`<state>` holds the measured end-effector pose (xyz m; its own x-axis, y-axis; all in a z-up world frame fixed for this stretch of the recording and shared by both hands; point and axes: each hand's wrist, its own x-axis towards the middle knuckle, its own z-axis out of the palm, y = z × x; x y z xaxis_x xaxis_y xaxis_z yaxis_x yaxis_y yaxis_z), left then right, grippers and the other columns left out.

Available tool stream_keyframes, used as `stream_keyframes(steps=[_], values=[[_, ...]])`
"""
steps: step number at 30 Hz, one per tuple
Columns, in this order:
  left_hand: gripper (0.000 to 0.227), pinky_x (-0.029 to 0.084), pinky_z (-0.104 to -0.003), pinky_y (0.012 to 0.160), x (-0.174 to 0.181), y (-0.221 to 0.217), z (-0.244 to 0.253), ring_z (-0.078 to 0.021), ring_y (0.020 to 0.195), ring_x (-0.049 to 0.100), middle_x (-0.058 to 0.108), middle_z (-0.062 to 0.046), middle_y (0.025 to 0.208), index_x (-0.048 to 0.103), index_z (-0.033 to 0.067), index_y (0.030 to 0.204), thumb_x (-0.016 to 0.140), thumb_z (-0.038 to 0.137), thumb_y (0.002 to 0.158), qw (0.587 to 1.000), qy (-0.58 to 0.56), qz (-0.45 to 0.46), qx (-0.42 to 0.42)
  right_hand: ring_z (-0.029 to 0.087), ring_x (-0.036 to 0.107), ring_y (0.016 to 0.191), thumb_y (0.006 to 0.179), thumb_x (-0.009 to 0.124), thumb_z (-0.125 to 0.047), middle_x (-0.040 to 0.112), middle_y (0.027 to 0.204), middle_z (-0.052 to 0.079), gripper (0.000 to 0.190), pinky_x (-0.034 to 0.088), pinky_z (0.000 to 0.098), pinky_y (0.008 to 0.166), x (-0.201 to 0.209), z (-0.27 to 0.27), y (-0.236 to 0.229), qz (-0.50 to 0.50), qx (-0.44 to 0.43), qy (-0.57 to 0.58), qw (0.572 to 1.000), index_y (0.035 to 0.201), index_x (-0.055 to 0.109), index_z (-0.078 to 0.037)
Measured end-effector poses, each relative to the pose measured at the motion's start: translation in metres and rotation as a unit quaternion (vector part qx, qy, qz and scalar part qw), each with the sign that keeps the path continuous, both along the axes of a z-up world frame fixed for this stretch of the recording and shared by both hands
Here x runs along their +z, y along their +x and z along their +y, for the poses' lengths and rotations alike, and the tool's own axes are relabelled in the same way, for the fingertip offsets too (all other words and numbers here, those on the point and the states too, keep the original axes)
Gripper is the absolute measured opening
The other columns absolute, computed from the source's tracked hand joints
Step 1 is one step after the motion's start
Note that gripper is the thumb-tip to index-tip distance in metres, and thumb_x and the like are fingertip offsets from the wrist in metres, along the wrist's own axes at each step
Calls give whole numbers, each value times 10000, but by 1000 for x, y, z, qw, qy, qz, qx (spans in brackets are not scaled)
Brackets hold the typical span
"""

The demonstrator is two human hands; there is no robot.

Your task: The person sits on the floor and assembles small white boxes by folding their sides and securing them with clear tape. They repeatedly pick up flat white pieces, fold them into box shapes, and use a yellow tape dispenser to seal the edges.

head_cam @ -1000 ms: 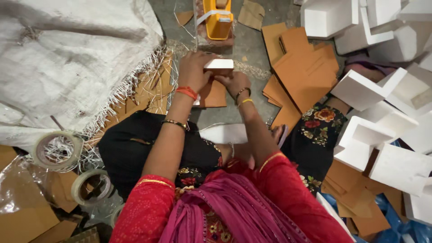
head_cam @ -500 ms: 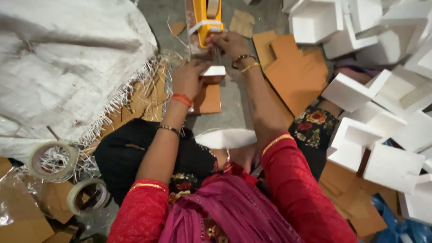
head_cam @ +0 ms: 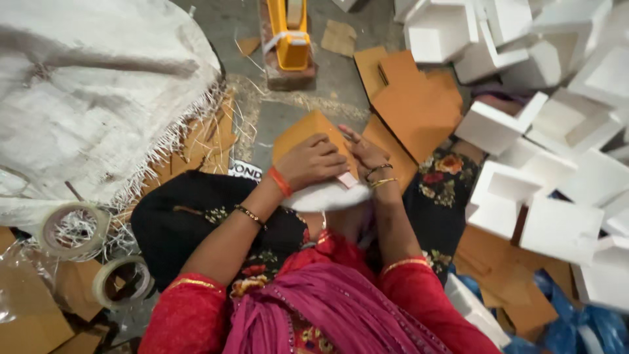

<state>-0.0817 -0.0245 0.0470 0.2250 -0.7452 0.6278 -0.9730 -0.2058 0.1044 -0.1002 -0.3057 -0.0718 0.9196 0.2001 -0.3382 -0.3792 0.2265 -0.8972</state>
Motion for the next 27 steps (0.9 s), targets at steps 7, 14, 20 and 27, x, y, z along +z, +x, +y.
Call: stream_keyframes(steps=[7, 14, 20, 27], values=[[347, 410, -432, 1098, 49, -10, 20, -205, 1156, 587, 692, 13, 1179, 690, 190, 1218, 725, 241, 877, 974, -199, 57, 92, 223, 557, 1301, 1029, 581, -188, 535, 1485, 114, 509, 467, 358, 1081, 11, 9, -14, 19, -195, 268, 943, 1498, 473, -19], [819, 529, -418, 999, 25, 16, 38, -316, 1077, 685, 676, -185, 1133, 329, 203, 1630, 687, 413, 924, 673, -189, 663, 266, 153, 516, 1350, 1026, 626, -150, 488, 1516, 59, 526, 480, 290, 1072, 17, 35, -1, -103, -135, 249, 954, 1516, 457, -59], [1019, 477, -389, 1105, -76, 58, 49, -340, 1394, 571, 513, -180, 1559, 210, 148, 1625, 793, 403, 830, 780, -149, 582, 174, 137, 586, 1180, 1051, 655, -147, 621, 1335, 57, 408, 526, 277, 985, 18, 33, 47, -211, 7, -217, 953, 1447, 584, -77], [1308, 421, -405, 1102, -124, 82, 56, -380, 1355, 487, 394, -279, 1515, -31, 117, 1583, 928, 329, 720, 729, -163, 633, 206, 145, 679, 787, 982, 663, -291, 736, 976, 55, 258, 578, 323, 672, 22, 56, 270, -90, -148, -252, 952, 1121, 679, -75]])
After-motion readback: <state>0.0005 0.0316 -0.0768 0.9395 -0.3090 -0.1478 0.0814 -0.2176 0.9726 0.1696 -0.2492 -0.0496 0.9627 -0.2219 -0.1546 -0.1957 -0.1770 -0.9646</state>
